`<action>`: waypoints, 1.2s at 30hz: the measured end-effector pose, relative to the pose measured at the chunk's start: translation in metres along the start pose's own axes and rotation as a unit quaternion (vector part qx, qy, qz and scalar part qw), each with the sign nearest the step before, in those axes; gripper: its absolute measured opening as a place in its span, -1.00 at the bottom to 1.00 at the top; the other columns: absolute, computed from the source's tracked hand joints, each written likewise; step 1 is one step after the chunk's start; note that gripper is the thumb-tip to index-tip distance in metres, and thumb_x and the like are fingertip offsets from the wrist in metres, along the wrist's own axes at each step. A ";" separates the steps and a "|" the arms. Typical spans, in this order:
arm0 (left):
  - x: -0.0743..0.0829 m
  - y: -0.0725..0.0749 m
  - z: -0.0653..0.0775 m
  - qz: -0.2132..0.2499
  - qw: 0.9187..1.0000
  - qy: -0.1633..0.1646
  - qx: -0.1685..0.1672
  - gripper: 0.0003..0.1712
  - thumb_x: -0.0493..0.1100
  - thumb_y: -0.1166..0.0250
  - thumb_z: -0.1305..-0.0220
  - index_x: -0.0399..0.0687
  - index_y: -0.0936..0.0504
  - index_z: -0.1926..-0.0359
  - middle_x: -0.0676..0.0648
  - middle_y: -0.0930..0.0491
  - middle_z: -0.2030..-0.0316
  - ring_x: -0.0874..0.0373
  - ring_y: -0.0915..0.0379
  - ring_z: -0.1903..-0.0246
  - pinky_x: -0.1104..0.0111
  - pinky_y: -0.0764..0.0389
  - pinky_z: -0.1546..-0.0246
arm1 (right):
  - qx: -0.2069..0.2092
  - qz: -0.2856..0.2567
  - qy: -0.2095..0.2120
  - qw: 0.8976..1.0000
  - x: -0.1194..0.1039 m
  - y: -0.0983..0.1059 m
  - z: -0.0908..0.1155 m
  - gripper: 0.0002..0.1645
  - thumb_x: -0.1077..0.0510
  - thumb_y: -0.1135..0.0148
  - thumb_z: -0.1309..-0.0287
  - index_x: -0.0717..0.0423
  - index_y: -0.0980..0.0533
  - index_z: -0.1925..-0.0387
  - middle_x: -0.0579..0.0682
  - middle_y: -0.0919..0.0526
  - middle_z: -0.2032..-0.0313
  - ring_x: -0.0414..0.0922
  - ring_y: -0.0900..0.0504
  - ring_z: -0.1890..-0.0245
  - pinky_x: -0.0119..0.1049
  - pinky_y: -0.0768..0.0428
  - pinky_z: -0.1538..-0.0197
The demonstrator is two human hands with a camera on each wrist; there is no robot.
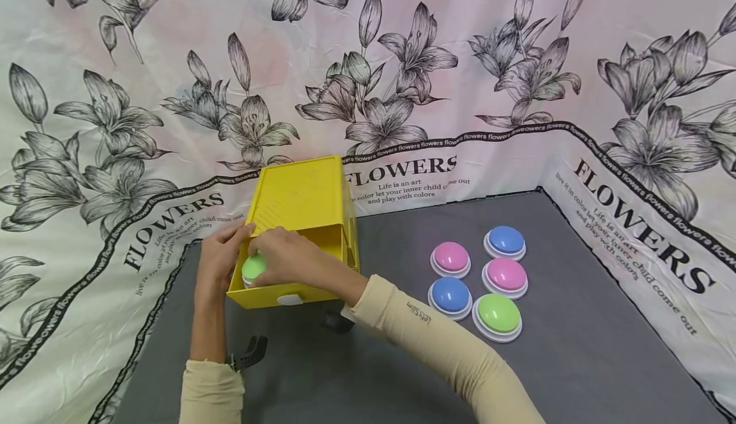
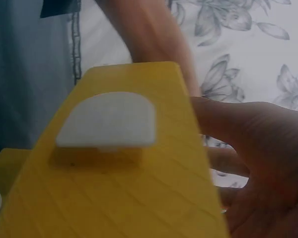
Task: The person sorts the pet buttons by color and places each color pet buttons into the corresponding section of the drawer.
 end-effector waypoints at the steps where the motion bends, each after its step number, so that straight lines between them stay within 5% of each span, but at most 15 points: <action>1: 0.000 0.000 0.000 0.005 1.000 0.000 -0.003 -0.33 0.25 -0.37 -0.36 0.14 -0.57 -0.39 -0.10 -0.55 -0.40 0.24 -0.50 0.10 0.56 -0.49 0.27 | -0.008 0.000 -0.001 1.000 0.000 -0.002 -0.002 -0.43 -0.07 -0.57 -0.17 0.06 -0.68 -0.16 -0.06 -0.74 0.02 -0.18 -0.57 0.18 -0.49 -0.53 0.15; 5: 0.001 -0.003 0.002 0.019 1.000 -0.001 -0.012 -0.33 0.23 -0.37 -0.38 0.11 -0.56 -0.41 -0.11 -0.53 -0.41 0.10 -0.52 -0.22 0.60 -0.59 0.13 | -0.029 0.005 -0.008 1.000 0.003 -0.009 -0.006 -0.44 0.02 -0.58 -0.17 0.10 -0.68 -0.18 -0.04 -0.76 -0.08 -0.17 -0.61 0.11 -0.47 -0.58 0.06; 19: 0.000 0.000 0.002 0.012 1.000 -0.003 -0.004 -0.32 0.23 -0.35 -0.39 0.10 -0.55 -0.42 -0.14 -0.49 -0.44 -0.03 -0.53 -0.29 0.59 -0.58 0.14 | -0.048 -0.013 0.022 0.999 0.012 -0.012 -0.003 -0.48 0.02 -0.48 -0.29 0.11 -0.67 -0.22 0.01 -0.73 -0.16 -0.11 -0.61 -0.05 -0.37 -0.58 -0.10; 24: -0.001 -0.002 0.002 0.014 1.000 -0.003 -0.009 -0.33 0.23 -0.35 -0.39 0.11 -0.55 -0.42 -0.14 -0.52 -0.42 -0.05 -0.55 -0.28 0.53 -0.63 0.08 | -0.019 -0.049 0.027 0.998 0.016 0.002 0.010 -0.51 0.02 -0.42 -0.35 0.13 -0.66 -0.22 0.02 -0.74 -0.15 -0.08 -0.63 -0.12 -0.28 -0.61 -0.15; 28: 0.000 -0.003 0.002 0.015 1.000 -0.001 -0.006 -0.31 0.22 -0.35 -0.39 0.08 -0.53 -0.43 -0.15 -0.50 -0.43 -0.05 -0.53 -0.31 0.30 -0.62 -0.19 | 0.021 -0.076 0.031 0.996 0.021 0.020 0.030 -0.53 0.05 -0.41 -0.36 0.18 -0.66 -0.20 0.09 -0.75 -0.15 0.01 -0.64 -0.19 -0.13 -0.65 -0.24; 36: 0.001 -0.004 0.003 0.022 1.000 0.005 0.001 -0.30 0.19 -0.35 -0.40 0.05 -0.51 -0.45 -0.16 -0.48 -0.46 -0.06 -0.50 -0.34 0.11 -0.53 -0.42 | 0.109 -0.079 -0.007 0.991 0.050 0.048 0.080 -0.56 0.04 -0.42 -0.35 0.16 -0.67 -0.16 0.10 -0.70 -0.16 0.04 -0.67 -0.15 -0.13 -0.71 -0.17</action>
Point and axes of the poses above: each hand's wrist, its own z-axis away from the middle knuckle, its own y-axis out of the back of the hand, x = y × z, the point moved 4 cm from there along -z, towards the middle knuckle
